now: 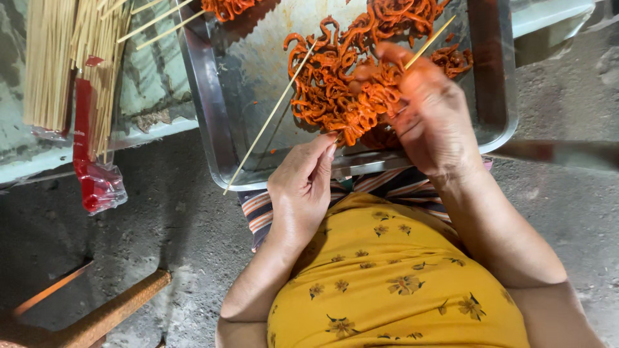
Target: The person threads pieces of food onto wooden skewers by hand, picking them from a metal tray and sliding them onto the sticks one by one.
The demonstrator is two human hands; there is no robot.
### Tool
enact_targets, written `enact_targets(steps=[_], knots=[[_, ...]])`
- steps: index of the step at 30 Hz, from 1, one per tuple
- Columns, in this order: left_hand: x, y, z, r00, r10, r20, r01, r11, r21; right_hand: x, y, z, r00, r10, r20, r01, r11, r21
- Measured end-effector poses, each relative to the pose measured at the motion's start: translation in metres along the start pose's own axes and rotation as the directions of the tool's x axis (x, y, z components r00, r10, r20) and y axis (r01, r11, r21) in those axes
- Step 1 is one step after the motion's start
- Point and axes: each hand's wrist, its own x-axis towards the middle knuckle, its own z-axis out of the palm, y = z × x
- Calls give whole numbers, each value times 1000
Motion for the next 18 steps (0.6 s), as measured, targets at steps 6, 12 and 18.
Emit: enact_targets(steps=[6,12,18], knots=[[0,-3,0,1000,27,-5,-27,999,23,10,8,-1,993,-101,-64,104,994,41],[-2,-4,2,999,30,-19,-30,1000,8,6,11,-15,998,-61,-33,62,998,17],[-2,-2,1,998,65,-15,-64,997,49,6,1,9,998,-39,-47,40,999,21]])
